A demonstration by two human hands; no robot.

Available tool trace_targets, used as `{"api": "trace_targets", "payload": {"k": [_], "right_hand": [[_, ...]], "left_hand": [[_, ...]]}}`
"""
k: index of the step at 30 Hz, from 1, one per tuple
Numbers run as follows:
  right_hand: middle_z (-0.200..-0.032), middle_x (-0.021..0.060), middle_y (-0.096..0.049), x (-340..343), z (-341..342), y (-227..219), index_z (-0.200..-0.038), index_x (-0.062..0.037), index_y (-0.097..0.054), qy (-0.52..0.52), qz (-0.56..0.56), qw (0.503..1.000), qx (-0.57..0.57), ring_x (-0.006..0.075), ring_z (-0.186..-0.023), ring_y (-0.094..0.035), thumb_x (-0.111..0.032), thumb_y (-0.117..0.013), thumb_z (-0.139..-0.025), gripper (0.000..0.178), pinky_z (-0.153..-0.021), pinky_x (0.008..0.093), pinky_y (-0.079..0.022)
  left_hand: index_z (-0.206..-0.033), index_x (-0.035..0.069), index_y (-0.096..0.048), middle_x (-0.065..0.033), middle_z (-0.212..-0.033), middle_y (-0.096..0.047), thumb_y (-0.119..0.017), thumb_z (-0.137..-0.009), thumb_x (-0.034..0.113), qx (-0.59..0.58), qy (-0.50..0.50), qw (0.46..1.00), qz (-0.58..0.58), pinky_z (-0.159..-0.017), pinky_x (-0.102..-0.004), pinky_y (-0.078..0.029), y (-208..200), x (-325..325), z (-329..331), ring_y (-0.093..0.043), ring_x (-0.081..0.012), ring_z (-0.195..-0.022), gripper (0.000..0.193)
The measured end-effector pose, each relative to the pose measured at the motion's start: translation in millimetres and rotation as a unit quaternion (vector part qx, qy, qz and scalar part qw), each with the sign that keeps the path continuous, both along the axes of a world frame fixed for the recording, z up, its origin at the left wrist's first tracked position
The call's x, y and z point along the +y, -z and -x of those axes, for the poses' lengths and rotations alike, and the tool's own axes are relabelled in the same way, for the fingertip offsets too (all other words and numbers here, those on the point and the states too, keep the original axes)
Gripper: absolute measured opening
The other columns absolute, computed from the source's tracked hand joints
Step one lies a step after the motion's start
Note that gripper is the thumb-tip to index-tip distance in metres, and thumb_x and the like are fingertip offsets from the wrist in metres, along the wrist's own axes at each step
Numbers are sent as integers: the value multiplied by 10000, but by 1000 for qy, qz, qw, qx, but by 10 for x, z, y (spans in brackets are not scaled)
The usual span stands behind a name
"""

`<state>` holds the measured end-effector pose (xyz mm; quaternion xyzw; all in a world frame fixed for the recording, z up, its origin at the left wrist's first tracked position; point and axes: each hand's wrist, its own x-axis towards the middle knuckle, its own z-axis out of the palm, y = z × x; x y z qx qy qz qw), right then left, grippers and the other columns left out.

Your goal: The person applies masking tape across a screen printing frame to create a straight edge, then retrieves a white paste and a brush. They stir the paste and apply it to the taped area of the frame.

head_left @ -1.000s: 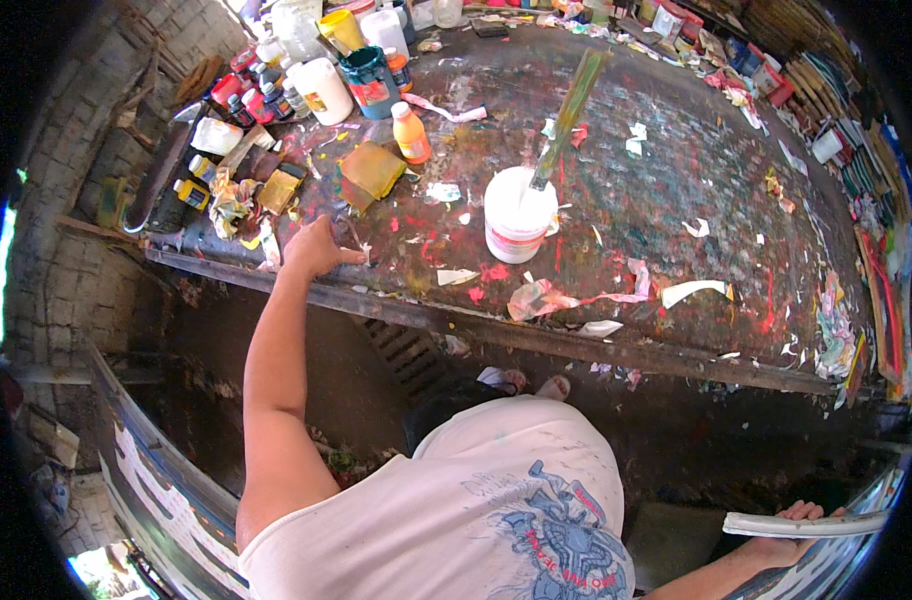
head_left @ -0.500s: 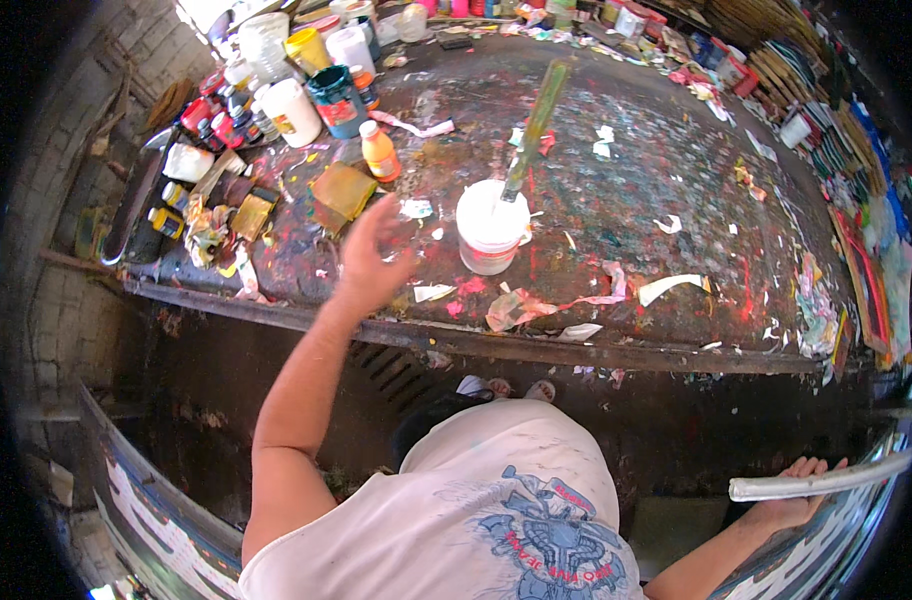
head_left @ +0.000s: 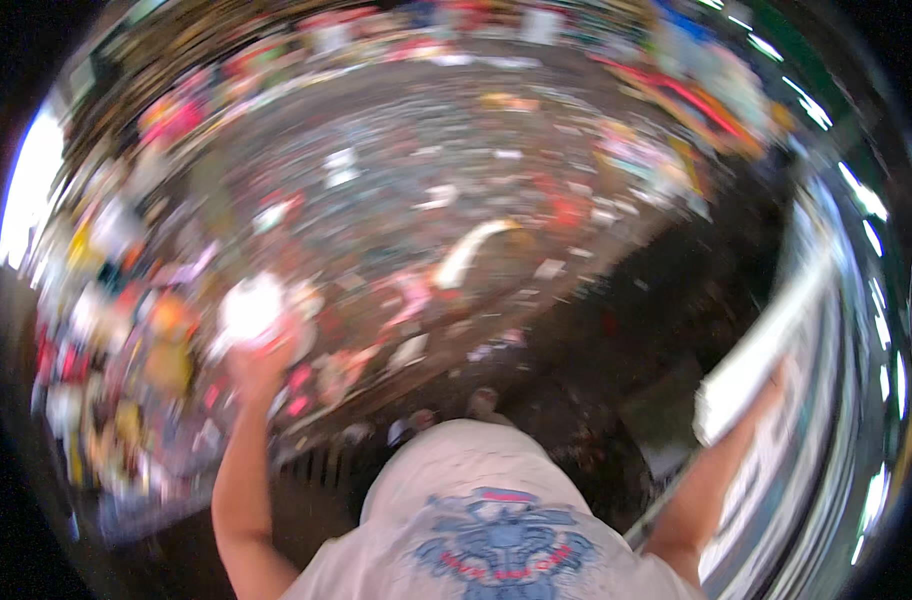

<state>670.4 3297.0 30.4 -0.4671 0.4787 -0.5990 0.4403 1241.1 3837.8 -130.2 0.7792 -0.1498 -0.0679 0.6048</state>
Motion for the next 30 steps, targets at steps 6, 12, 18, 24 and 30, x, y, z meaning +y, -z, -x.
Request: {"api": "trace_targets", "payload": {"k": [6,12,18,24,30], "right_hand": [[-1213,169,-770,364,-510,-427,-1400,32,-662,-24,-95,974,-203,305,-1002,-770,-377,-574,-1135,495,-926,419,-621],[-1240,190,-766,-414,324,-241,-1433,54,-632,84,-65,967,-232,326,-1045,-785,-337,-537,-1150,492,-971,448,-633],[-1191,179,-769,-1457,1228,-165,-1406,43,-640,89,-27,961,-260,315,-995,-784,-326,-552,-1143,461,-934,445,-636],[-1130,144,-765,-2463,1815,-359,-1374,47,-652,202,-7,963,-177,252,-937,-771,-329,-556,-1147,449,-874,394,-621],[-1129,141,-759,-3581,2604,-71,-1344,66,-668,229,30,954,-190,229,-924,-759,-287,-586,-1141,415,-851,373,-607]], "left_hand": [[-1541,-38,-566,-154,-1390,-716,-842,-840,7,-61,-63,996,32,-1083,-428,-577,144,-85,-88,-707,-246,-1211,755],[-1551,-34,-545,-159,-1394,-702,-869,-824,41,-44,29,988,146,-1097,-453,-569,-496,-1599,242,-701,-259,-1223,799],[-1561,-29,-524,-164,-1397,-688,-895,-809,74,-29,152,965,210,-1110,-479,-562,-956,-3343,927,-695,-272,-1234,845],[-1672,16,-370,-175,-1470,-628,-830,-756,-78,10,233,947,222,-1129,-507,-563,-1018,-5166,1631,-670,-315,-1281,1029],[-1676,26,-361,-155,-1455,-631,-847,-705,-139,61,334,906,254,-1116,-503,-574,-962,-7364,2496,-674,-300,-1284,1099]]}}
